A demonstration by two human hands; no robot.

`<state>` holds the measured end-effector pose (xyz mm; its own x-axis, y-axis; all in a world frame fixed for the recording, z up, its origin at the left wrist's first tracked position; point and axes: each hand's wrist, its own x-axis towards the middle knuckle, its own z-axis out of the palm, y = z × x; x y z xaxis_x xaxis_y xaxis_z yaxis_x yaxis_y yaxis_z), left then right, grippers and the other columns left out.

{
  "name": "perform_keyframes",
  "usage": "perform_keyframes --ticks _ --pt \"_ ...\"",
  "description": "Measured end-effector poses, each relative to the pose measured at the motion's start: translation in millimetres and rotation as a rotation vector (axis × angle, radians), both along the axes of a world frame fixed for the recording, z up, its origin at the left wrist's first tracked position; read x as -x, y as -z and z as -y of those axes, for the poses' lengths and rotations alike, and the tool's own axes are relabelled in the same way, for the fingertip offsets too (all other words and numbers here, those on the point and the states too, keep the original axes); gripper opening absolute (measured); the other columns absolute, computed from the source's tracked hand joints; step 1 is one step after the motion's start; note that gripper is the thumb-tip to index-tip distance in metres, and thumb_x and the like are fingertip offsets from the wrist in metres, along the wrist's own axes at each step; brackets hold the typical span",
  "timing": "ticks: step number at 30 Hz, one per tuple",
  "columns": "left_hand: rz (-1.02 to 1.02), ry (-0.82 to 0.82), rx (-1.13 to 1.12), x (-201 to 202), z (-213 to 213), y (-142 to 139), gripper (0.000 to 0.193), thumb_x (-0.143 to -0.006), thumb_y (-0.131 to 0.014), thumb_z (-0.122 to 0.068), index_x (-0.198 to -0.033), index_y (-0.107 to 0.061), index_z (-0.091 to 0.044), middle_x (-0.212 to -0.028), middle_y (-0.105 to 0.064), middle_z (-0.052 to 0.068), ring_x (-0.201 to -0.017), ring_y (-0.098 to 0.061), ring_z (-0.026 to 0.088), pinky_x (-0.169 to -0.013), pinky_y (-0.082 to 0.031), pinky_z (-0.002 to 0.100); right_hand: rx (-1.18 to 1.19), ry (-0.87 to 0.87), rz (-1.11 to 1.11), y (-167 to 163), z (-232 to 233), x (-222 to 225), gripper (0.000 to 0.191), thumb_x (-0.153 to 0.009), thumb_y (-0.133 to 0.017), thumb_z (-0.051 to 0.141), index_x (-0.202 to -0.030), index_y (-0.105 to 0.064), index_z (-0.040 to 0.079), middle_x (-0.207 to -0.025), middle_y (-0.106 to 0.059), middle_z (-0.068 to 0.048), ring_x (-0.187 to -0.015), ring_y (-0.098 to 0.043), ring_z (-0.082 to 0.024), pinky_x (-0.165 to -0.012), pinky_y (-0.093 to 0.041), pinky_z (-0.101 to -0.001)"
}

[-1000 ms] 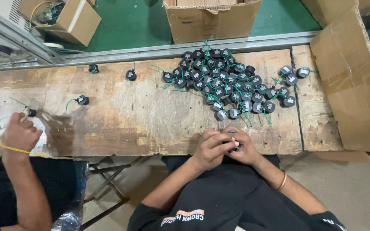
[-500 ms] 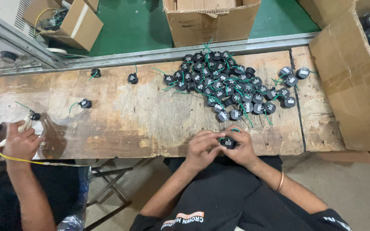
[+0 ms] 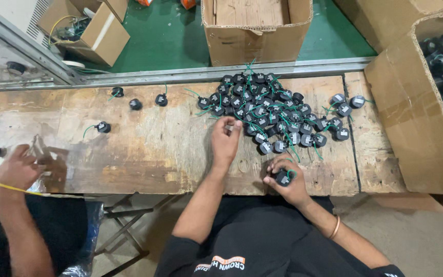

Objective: The person picks up black round electronic components with green wires one at a time from a pile on the workbench, manipulates the wire and body of each component with both hands, and sets it back down on the bench, repeating this handling cycle throughout the clip.

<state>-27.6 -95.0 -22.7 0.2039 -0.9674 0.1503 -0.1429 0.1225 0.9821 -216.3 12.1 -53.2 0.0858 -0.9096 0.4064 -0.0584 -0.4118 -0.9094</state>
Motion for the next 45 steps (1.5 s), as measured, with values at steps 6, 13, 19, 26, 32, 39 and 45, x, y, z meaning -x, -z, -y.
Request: perform_keyframes --ticks 6,13,19,26,32,39,45 --pt "0.199 0.066 0.188 14 6 11 0.018 -0.086 -0.079 -0.004 -0.103 -0.081 -0.007 -0.087 -0.07 0.004 -0.073 -0.064 0.011 -0.064 -0.05 0.026 0.072 -0.119 -0.217 -2 1 -2 0.03 -0.074 -0.09 0.013 -0.08 -0.061 0.006 -0.096 -0.063 -0.007 -0.093 -0.066 -0.022 -0.082 -0.053 -0.0345" --pt "0.095 -0.016 0.453 -16 -15 -1 0.024 -0.092 -0.071 0.007 -0.113 -0.075 -0.004 -0.107 -0.065 0.008 -0.087 -0.066 0.016 -0.076 -0.055 0.027 -0.056 0.01 -0.045 0 -2 5 0.028 -0.085 -0.082 0.017 -0.103 -0.064 0.005 -0.103 -0.063 -0.006 -0.098 -0.065 -0.019 -0.09 -0.052 -0.0324" --pt "-0.07 0.272 0.392 -5 -48 -18 0.015 -0.093 -0.072 0.004 -0.104 -0.074 -0.006 -0.098 -0.077 0.007 -0.093 -0.073 0.021 -0.084 -0.059 0.031 -0.183 0.037 0.013 11 0 10 0.06 -0.084 -0.078 0.026 -0.136 -0.057 0.004 -0.12 -0.061 -0.01 -0.114 -0.061 -0.022 -0.103 -0.046 -0.0353" --pt "0.18 0.459 0.589 18 -66 -27 0.022 -0.085 -0.073 0.006 -0.102 -0.074 -0.009 -0.094 -0.076 0.006 -0.084 -0.074 0.024 -0.077 -0.058 0.034 0.001 -0.015 -0.211 31 2 15 0.042 -0.082 -0.084 0.025 -0.113 -0.067 0.004 -0.127 -0.065 -0.018 -0.125 -0.061 -0.034 -0.109 -0.046 -0.0419" --pt "0.14 0.583 0.66 -13 -67 -18 0.024 -0.078 -0.078 -0.001 -0.1 -0.071 -0.007 -0.108 -0.076 0.008 -0.095 -0.072 0.026 -0.085 -0.057 0.037 0.03 -0.128 -0.233 21 3 15 0.047 -0.077 -0.087 0.023 -0.113 -0.066 0.002 -0.119 -0.067 -0.017 -0.113 -0.066 -0.034 -0.098 -0.051 -0.0425" --pt "-0.375 0.666 0.025 -9 -74 22 0.028 -0.08 -0.087 -0.01 -0.084 -0.06 -0.007 -0.098 -0.072 0.005 -0.094 -0.069 0.017 -0.084 -0.057 0.033 0.077 -0.17 -0.379 7 1 5 0.045 -0.075 -0.086 0.02 -0.113 -0.068 0.004 -0.114 -0.068 -0.015 -0.105 -0.07 -0.033 -0.089 -0.056 -0.0415" --pt "-0.274 0.306 0.21 -17 -32 21 0.015 -0.094 -0.081 -0.01 -0.094 -0.068 -0.002 -0.113 -0.064 0.012 -0.098 -0.063 0.02 -0.085 -0.053 0.033 -0.022 -0.194 -0.035 13 -2 9 0.045 -0.08 -0.087 0.019 -0.118 -0.067 0.005 -0.112 -0.068 -0.012 -0.106 -0.068 -0.028 -0.092 -0.054 -0.0404"
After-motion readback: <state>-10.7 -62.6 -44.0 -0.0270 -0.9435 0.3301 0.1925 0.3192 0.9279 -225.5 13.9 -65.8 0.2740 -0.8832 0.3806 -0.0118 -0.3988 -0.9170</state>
